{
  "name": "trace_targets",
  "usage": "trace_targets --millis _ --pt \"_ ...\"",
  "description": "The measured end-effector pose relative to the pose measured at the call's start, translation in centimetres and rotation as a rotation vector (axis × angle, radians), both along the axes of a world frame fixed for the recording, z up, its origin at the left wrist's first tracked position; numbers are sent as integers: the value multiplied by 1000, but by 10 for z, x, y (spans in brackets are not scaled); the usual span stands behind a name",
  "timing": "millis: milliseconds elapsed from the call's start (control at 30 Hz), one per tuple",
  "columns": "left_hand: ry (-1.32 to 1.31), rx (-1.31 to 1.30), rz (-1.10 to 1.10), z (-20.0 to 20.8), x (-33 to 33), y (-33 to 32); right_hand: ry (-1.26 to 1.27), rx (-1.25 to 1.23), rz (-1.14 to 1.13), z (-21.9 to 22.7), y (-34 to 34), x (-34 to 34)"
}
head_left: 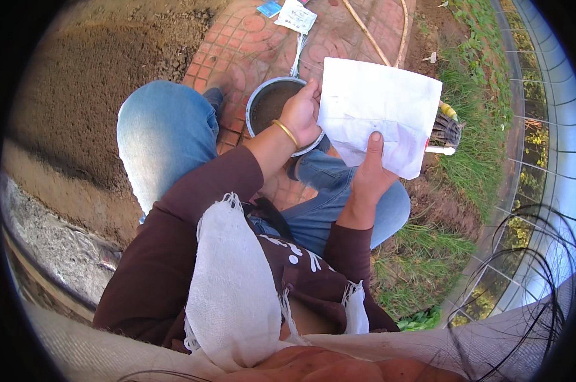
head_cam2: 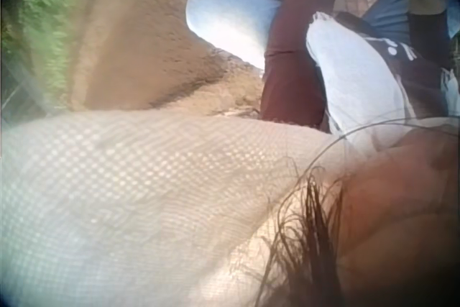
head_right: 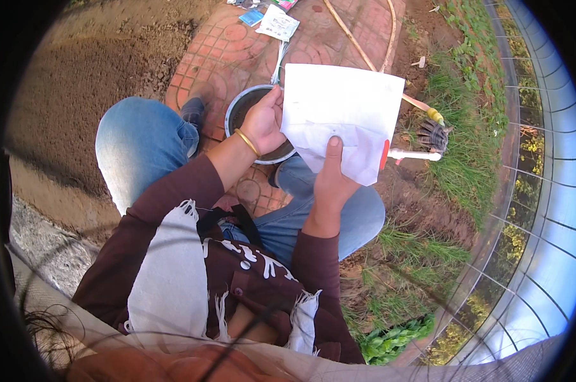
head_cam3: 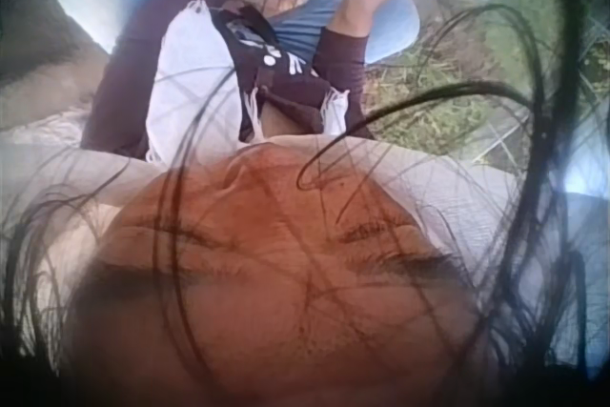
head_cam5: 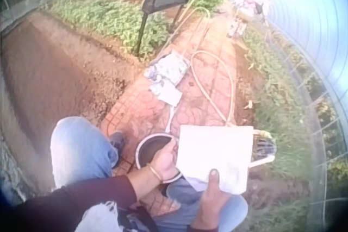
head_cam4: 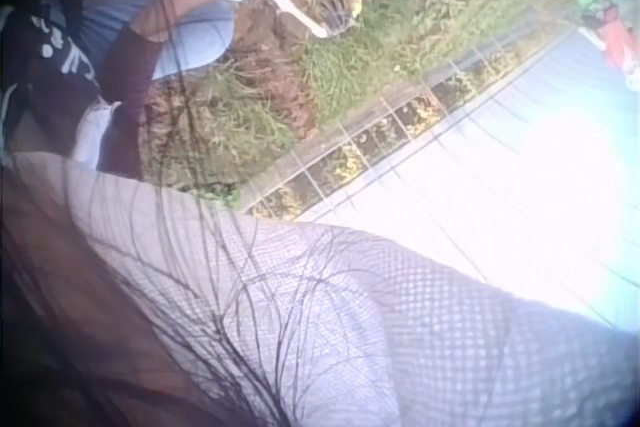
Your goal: The person mixes soil in a metal bowl with their hand, then opens a seed packet and pours the seeds into the bowl. They continue to mix the seeds into the soil by hand.
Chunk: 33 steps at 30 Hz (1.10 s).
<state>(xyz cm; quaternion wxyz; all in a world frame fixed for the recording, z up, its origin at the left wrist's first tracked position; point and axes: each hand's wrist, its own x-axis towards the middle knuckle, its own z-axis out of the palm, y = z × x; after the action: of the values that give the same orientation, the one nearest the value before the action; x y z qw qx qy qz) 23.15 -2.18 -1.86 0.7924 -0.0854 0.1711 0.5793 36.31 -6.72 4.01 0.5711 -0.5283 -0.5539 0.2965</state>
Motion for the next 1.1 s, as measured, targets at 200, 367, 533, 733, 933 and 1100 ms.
trace_targets --millis 200,367,533,733,933,1100 --pt "1 2 33 1 3 0 -166 26 84 10 1 1" --pt "-5 149 7 -4 1 -2 103 -37 -11 6 5 -3" --pt "67 162 -31 -10 4 -2 217 -90 28 2 8 1" --pt "203 69 -61 -10 7 -1 238 -120 22 -1 8 -3" --pt "163 61 -11 -6 7 -2 280 -113 57 -13 12 3" --pt "156 103 -20 -10 6 -2 296 -133 71 -18 13 1"
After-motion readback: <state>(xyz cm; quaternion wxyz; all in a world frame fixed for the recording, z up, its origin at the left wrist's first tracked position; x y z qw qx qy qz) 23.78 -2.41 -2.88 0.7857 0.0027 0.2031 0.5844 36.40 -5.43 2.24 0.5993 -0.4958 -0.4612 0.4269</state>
